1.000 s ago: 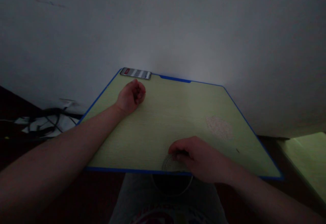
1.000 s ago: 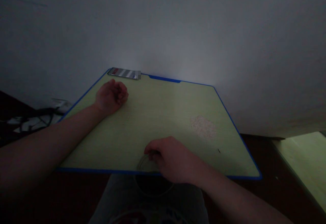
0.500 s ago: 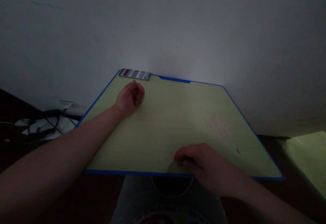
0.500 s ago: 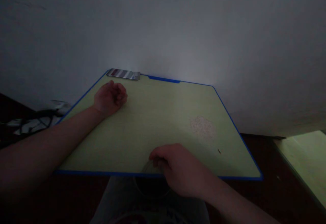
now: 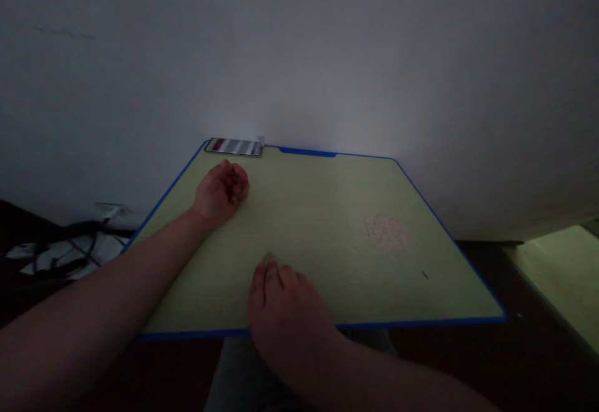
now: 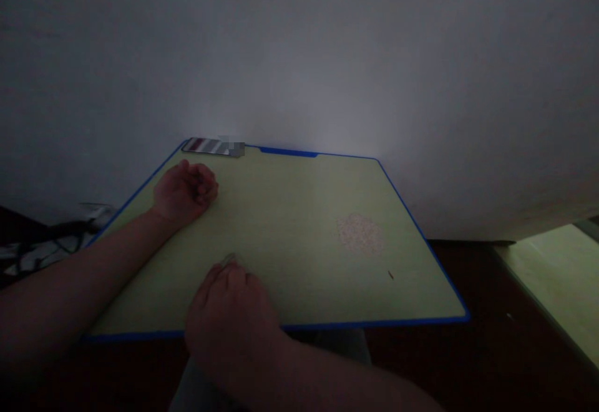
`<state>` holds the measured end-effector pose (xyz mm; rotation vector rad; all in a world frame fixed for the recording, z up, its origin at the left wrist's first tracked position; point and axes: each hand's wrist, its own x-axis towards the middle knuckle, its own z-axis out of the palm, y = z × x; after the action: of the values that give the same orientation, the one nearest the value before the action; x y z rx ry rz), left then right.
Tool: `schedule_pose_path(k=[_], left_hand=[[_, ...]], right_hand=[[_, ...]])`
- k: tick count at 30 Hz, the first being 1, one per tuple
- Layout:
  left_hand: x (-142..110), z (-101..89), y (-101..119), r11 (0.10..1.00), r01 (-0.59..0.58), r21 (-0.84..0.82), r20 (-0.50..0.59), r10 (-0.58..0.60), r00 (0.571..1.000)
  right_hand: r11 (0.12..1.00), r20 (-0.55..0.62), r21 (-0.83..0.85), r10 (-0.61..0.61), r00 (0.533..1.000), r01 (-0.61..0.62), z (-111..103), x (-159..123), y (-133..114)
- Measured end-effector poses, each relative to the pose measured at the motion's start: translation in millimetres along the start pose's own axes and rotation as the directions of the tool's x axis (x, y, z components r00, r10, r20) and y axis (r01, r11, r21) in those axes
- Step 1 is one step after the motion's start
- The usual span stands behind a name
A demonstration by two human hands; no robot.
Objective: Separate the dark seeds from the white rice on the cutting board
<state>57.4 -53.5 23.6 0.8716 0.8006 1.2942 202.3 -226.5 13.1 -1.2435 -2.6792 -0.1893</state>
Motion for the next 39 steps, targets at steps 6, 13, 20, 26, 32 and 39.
schedule_pose_path(k=[6,13,20,26,32,39], left_hand=[[0.6,-1.3,-0.3,1.0,0.004,-0.005,0.014,-0.004,1.0],[1.8,-2.9,-1.8,1.0,-0.001,-0.003,0.015,0.001,1.0],[-0.4,-1.0,-1.0,1.0,0.004,0.005,0.005,-0.004,1.0],[0.4,-3.1,-1.1,1.0,-0.005,0.003,0.033,0.005,0.999],[3.8,-7.3,-6.3,0.999,-0.038,0.039,0.032,0.037,0.999],[46.7,-51.0,24.6,0.465,-0.054,0.884,-0.195,0.47,0.861]], right_hand=[[0.96,0.132,-0.174,0.241,0.961,-0.217,-7.6,-3.6,45.7],[0.873,0.17,-0.311,0.441,0.881,-0.377,-15.3,-29.3,114.1],[0.827,0.138,-0.348,0.51,0.849,-0.441,-16.1,-37.7,141.1],[0.822,0.105,-0.332,0.521,0.847,-0.464,-14.0,-36.9,142.7],[0.795,-0.043,-0.283,0.548,0.835,-0.536,-40.8,-43.6,153.9],[0.71,-0.24,0.202,0.704,0.669,-0.675,-71.9,-86.8,206.3]])
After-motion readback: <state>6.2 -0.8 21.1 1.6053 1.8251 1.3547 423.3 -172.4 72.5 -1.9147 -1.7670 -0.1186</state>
